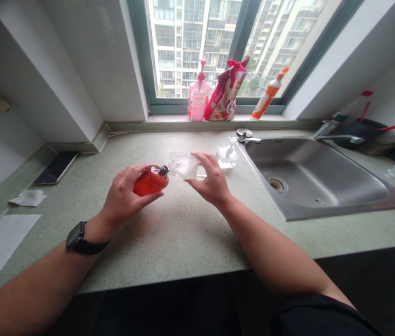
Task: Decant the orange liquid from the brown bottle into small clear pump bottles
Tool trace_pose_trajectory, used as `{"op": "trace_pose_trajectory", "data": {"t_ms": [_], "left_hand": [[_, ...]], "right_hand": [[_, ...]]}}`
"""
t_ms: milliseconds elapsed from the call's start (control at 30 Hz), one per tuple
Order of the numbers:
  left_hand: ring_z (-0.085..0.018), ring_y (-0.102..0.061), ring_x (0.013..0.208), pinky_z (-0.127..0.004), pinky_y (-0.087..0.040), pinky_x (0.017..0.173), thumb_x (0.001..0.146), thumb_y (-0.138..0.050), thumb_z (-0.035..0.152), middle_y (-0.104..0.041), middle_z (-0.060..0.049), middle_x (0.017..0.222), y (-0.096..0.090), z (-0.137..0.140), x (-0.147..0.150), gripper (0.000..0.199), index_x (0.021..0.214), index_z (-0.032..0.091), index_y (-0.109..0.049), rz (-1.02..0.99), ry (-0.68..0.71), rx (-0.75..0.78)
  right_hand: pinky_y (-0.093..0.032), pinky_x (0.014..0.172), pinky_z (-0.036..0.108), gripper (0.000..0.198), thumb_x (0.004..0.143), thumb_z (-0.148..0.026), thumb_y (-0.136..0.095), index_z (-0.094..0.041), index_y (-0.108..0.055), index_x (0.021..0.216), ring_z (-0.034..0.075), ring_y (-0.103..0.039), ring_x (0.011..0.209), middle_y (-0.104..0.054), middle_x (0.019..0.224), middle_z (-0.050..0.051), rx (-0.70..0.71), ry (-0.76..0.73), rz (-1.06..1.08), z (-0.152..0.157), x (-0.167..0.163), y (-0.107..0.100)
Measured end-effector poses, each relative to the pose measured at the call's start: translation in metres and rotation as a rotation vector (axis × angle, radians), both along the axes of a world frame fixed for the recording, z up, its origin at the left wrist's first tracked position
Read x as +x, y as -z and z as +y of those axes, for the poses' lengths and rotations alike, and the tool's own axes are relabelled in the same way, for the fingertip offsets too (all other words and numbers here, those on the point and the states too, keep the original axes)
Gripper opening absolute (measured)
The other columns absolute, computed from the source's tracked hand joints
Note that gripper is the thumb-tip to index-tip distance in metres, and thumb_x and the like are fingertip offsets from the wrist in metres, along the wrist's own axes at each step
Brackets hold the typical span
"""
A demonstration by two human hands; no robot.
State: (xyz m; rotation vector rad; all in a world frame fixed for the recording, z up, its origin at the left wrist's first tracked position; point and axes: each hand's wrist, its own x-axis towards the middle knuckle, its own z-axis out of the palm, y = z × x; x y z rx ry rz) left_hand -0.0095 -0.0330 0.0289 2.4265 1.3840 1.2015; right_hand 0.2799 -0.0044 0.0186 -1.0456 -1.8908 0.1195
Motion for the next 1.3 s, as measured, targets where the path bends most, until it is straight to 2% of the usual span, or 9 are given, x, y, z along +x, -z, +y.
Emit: {"op": "trace_pose_trajectory", "data": {"t_ms": [233,533,1167,1300], "left_hand": [[-0.035,-0.068,0.114,-0.050,-0.048,0.106,0.084,-0.080,0.074,-0.074,-0.011,0.129,0.002,0.000,0.000,0.077,0.143,0.028,-0.062,0.062,-0.034,0.021],[-0.034,-0.069,0.114,-0.049,-0.050,0.104,0.085,-0.083,0.070,-0.073,-0.011,0.128,0.005,-0.002,0.003,0.076,0.143,0.028,-0.059,0.058,-0.026,-0.031],[-0.034,-0.069,0.117,-0.051,-0.052,0.106,0.084,-0.084,0.070,-0.073,-0.011,0.130,0.010,-0.003,0.008,0.077,0.143,0.027,-0.058,-0.005,0.011,-0.044],[-0.034,-0.069,0.117,-0.052,-0.052,0.106,0.084,-0.084,0.069,-0.072,-0.013,0.130,0.010,-0.002,0.009,0.077,0.142,0.025,-0.059,-0.004,0.009,-0.039]], "right_hand": [[-0.061,0.112,0.058,0.078,0.085,-0.025,-0.081,-0.042,-0.052,0.155,0.036,-0.063,0.131,-0.063,0.142,0.008,-0.013,0.014,-0.066,-0.001,0.000,0.001],[-0.057,0.116,0.062,0.087,0.083,-0.013,-0.074,-0.042,-0.046,0.160,0.038,-0.061,0.135,-0.060,0.142,0.009,0.092,0.067,-0.143,-0.005,0.000,0.000],[-0.052,0.122,0.065,0.085,0.088,-0.015,-0.071,-0.045,-0.044,0.163,0.039,-0.058,0.139,-0.058,0.144,0.009,0.133,0.084,-0.159,-0.007,0.002,-0.006],[-0.055,0.119,0.064,0.084,0.089,-0.014,-0.070,-0.045,-0.044,0.163,0.038,-0.060,0.136,-0.057,0.143,0.009,0.164,0.078,-0.162,-0.007,0.002,-0.007]]}}
